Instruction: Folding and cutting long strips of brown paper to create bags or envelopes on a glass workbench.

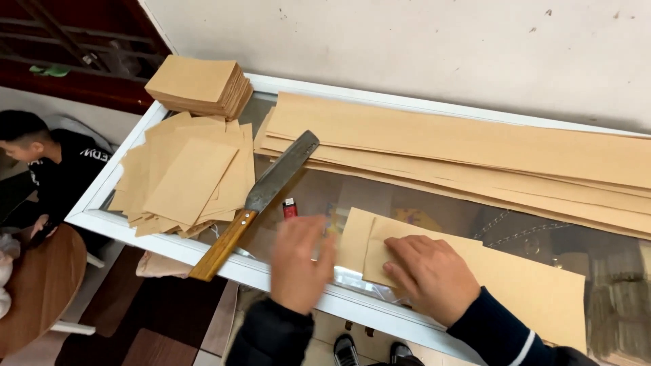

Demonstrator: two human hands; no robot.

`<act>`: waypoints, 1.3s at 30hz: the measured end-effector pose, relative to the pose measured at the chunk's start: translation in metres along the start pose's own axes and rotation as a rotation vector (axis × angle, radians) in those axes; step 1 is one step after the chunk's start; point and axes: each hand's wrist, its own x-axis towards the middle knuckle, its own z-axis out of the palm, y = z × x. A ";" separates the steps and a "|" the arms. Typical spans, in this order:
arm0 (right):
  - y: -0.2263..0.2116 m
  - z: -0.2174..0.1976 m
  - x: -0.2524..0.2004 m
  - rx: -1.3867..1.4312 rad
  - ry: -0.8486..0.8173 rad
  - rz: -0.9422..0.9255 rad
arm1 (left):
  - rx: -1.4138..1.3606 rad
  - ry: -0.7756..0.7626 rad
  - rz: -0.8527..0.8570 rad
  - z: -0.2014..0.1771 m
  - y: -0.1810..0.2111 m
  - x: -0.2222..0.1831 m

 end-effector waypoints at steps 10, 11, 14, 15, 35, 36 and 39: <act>-0.026 0.003 -0.008 -0.116 0.049 0.055 | 0.549 -0.110 -0.388 -0.017 -0.034 0.036; -0.031 0.002 -0.007 -0.109 0.038 0.066 | 0.500 -0.178 -0.465 -0.022 -0.034 0.041; -0.031 0.006 -0.007 -0.133 0.049 0.073 | 0.259 -0.144 -0.368 -0.034 -0.018 0.050; -0.033 0.009 -0.007 -0.131 0.054 0.081 | 0.262 -0.150 -0.360 -0.035 -0.006 0.052; -0.037 0.007 0.005 -0.344 0.064 0.004 | 0.220 -0.267 0.009 0.025 0.026 0.066; -0.035 0.006 0.006 -0.349 0.067 0.001 | 0.219 -0.261 0.012 0.027 0.026 0.070; -0.034 0.006 0.007 -0.322 0.056 -0.005 | 0.234 -0.230 0.050 0.032 0.024 0.078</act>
